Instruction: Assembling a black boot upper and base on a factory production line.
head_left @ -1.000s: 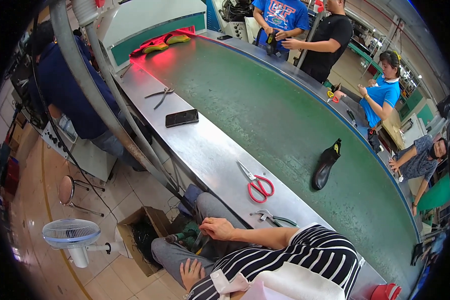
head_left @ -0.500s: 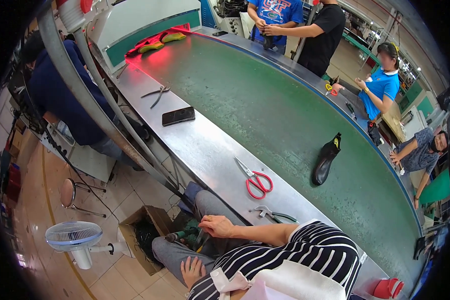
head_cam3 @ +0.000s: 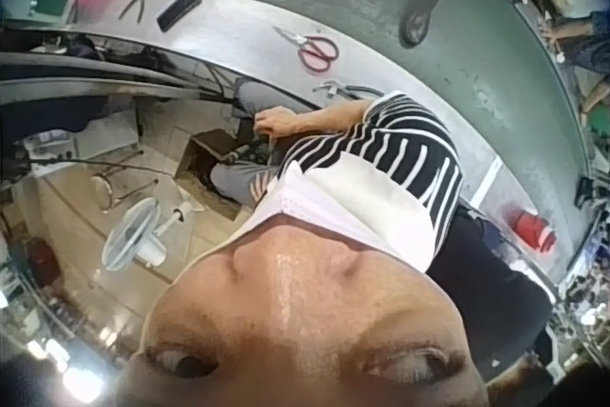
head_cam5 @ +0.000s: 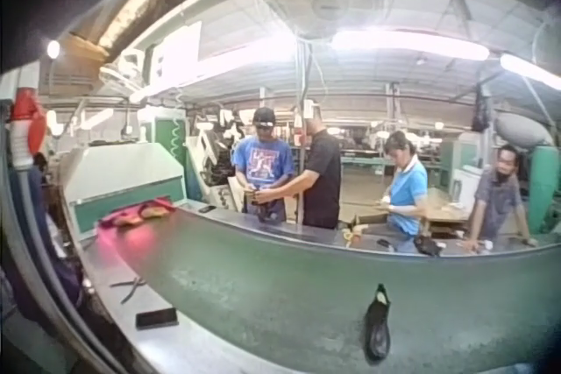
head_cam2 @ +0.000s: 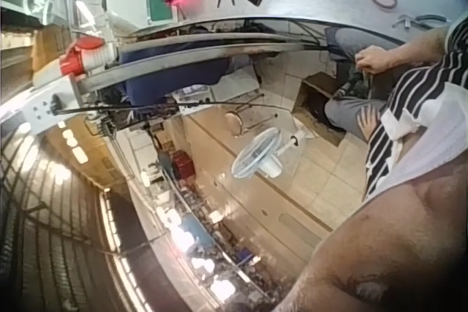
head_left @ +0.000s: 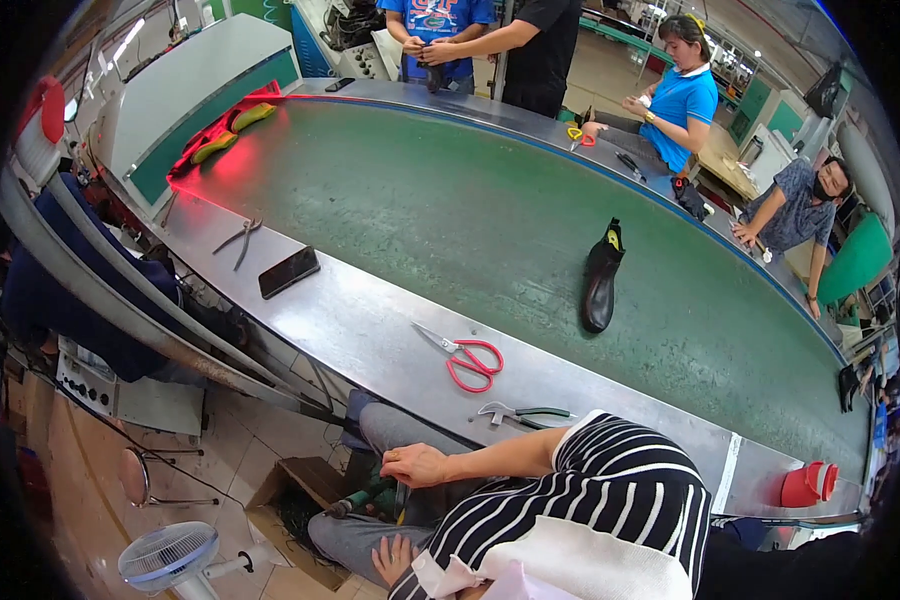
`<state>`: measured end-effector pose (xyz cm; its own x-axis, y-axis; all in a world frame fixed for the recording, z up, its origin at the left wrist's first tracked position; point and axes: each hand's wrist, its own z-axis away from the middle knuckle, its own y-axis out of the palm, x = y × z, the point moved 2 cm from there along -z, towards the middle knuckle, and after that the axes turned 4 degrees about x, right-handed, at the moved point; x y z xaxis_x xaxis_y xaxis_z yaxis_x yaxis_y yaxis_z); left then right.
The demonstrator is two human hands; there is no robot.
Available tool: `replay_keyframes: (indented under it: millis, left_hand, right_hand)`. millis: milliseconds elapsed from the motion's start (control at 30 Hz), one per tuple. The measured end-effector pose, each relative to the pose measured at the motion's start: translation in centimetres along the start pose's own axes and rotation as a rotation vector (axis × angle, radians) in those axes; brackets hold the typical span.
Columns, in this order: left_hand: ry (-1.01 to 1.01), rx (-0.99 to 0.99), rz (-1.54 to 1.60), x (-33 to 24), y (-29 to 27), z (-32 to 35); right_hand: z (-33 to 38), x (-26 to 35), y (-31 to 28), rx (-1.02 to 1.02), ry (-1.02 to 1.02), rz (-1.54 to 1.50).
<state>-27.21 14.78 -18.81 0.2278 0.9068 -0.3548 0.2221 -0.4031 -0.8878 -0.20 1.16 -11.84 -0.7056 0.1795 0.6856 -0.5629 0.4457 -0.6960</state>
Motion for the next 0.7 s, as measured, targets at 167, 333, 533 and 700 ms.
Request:
replay_keyframes:
  millis: [167,333,533,700]
  left_hand:
    - [-0.048,0.120,-0.025,-0.2,-0.5,0.3]
    - [0.042,0.206,-0.295,0.5,-1.0,0.5]
    - [0.133,0.306,-0.569,0.4,-1.7,0.6]
    - [0.157,0.251,-0.533,-1.1,-2.8,-1.8]
  right_hand:
    - [0.1,0.0,-0.2,-0.020,-0.019,0.010]
    - [0.2,0.3,-0.4,-0.026,-0.026,0.011]
    - [-0.1,0.8,-0.3,-0.012,-0.057,0.019]
    - [0.4,0.4,-1.0,-0.049,-0.066,0.030]
